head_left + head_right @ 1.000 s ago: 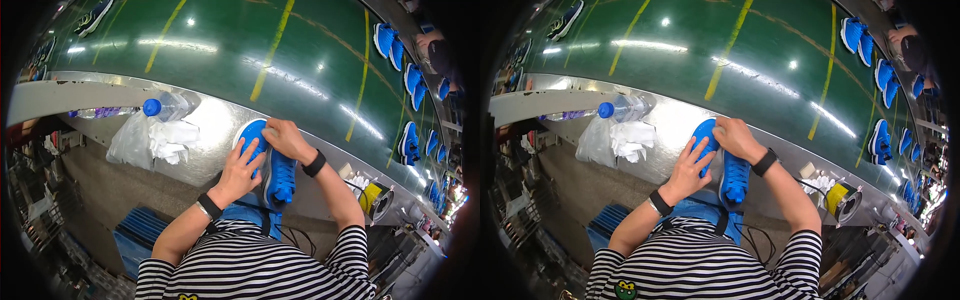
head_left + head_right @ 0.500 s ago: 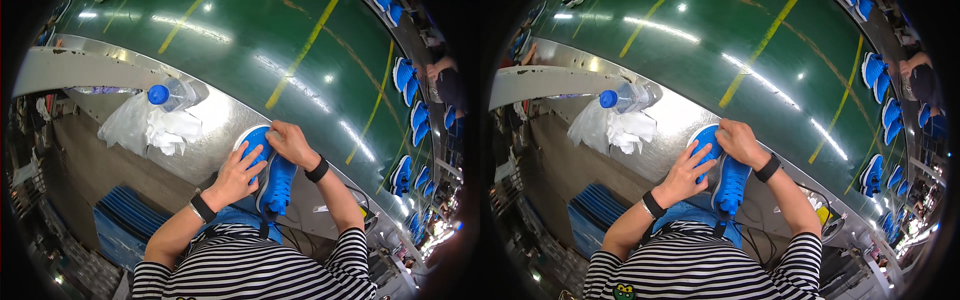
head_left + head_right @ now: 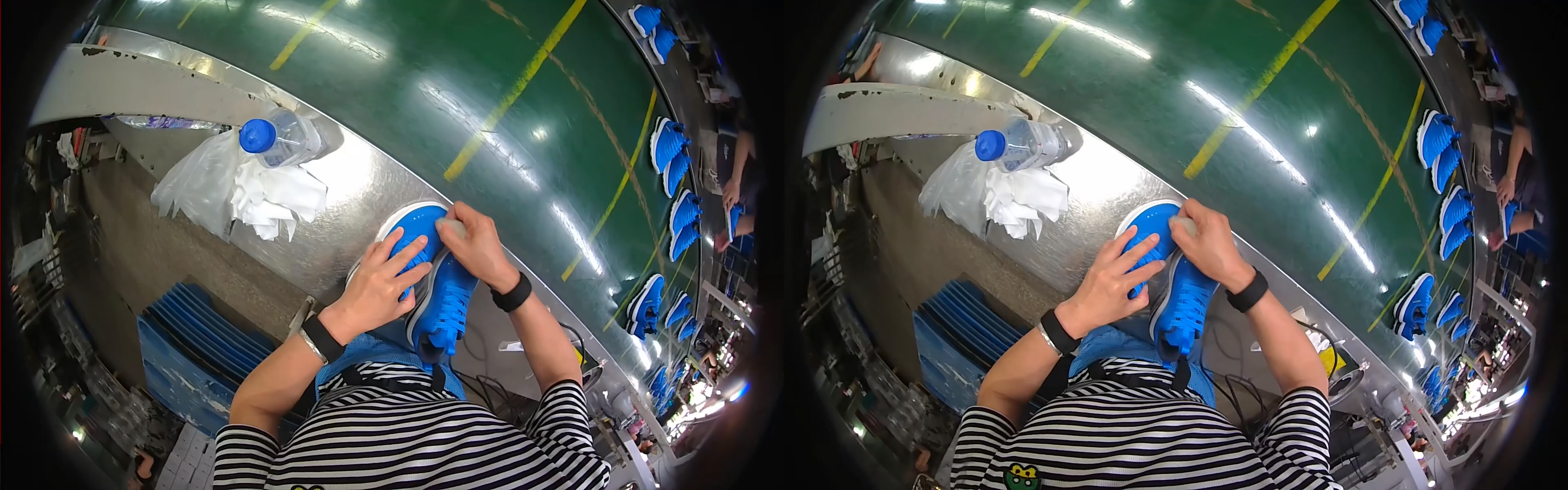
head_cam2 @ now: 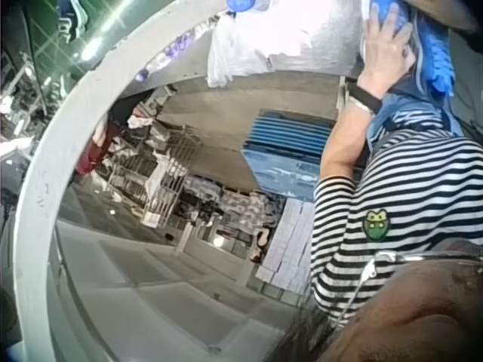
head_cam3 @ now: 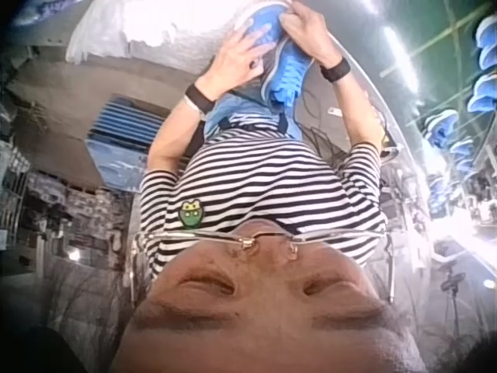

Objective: Inspecting and cleaning shoes on a manufacturing conveyor line.

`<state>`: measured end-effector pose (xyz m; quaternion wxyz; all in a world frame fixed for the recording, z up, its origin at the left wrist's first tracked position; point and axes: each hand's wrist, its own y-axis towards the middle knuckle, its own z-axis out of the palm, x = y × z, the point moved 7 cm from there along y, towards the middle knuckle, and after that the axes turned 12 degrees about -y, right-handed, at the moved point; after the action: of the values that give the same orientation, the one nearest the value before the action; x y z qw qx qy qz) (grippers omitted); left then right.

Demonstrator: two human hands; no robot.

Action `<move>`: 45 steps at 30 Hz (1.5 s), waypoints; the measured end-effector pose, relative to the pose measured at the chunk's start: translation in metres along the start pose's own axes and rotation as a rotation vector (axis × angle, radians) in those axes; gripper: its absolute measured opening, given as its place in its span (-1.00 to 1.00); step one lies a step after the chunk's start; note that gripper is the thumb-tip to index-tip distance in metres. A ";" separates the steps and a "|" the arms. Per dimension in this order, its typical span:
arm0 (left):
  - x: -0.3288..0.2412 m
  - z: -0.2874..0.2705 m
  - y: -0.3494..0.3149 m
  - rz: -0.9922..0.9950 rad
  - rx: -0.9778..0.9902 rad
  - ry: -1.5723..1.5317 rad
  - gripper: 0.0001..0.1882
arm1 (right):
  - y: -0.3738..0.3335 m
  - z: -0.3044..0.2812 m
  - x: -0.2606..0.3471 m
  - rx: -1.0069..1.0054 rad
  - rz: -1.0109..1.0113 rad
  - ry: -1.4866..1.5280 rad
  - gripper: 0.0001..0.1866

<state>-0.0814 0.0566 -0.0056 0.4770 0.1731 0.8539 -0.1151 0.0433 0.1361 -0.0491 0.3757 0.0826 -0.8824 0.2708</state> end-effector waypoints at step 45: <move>0.008 -0.002 -0.002 -0.010 -0.065 0.001 -0.56 | -0.003 0.007 0.005 -0.039 0.061 -0.026 -0.79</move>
<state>-0.0874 0.0563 -0.0111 0.4814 0.1535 0.8583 -0.0897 0.0363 0.1297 -0.0484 0.3572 0.0520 -0.8946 0.2635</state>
